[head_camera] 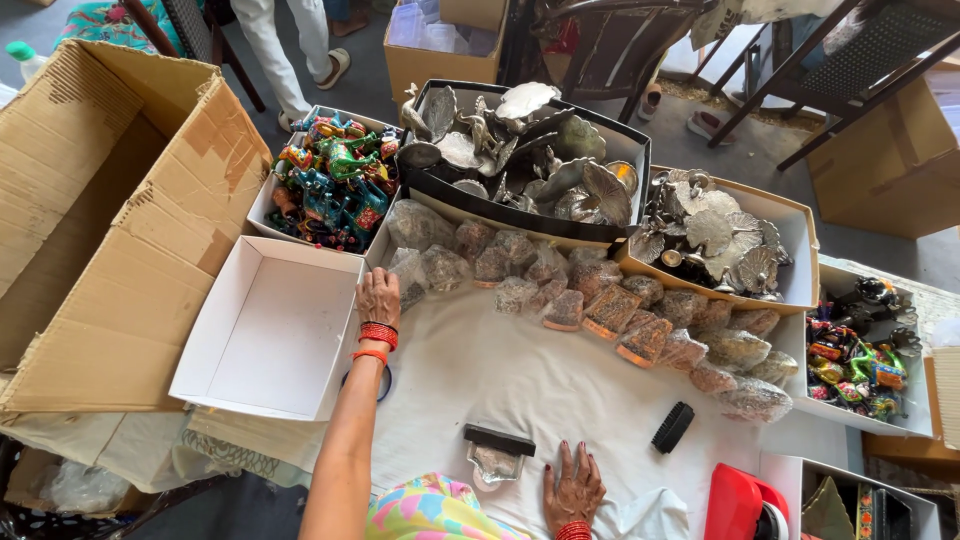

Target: The person sits on the floor at a table covered with a white cloth, surrounded by boxes of decorative items. They unwrap a silver-colored decorative piece from bubble wrap and use a small brush to clean its surface. The person holds the item in one hand and scrubs it with the brush in the other, turning it to clean different sides.

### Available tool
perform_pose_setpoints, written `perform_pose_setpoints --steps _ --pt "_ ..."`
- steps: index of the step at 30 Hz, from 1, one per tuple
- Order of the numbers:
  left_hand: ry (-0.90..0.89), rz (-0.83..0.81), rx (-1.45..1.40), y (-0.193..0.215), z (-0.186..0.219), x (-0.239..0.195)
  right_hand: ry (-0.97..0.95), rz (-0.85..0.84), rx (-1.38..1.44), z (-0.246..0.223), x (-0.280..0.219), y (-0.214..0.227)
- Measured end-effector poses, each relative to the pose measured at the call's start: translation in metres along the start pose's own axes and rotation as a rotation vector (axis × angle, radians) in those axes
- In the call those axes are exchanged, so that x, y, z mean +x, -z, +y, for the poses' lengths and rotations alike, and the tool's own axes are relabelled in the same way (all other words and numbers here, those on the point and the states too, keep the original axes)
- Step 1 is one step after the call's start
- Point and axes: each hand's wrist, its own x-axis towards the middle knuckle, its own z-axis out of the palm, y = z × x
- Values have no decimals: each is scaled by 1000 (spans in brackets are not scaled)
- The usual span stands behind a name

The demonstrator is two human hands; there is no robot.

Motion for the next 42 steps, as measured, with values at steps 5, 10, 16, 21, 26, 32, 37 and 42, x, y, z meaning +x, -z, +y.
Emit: perform_pose_setpoints --steps 5,10,16,21,26,32,37,42 --pt "28 64 -98 7 5 -5 2 8 13 1 -1 1" --pt "-44 57 -193 -5 -15 -3 -14 -79 -36 -4 1 8" --pt "-70 103 -313 -10 -19 -7 -1 1 14 0 0 1" --pt "-95 125 -302 -9 -22 -19 0 -34 -18 1 0 0" --pt "-52 100 -290 -3 -18 -21 13 -7 2 2 1 -3" --pt "-31 132 -233 14 -8 -27 -6 -87 -48 1 2 1" --pt "-119 230 -267 -4 15 -69 4 -50 -1 -2 3 4" --pt "-354 -237 -653 -8 77 -164 13 64 93 -4 -1 19"
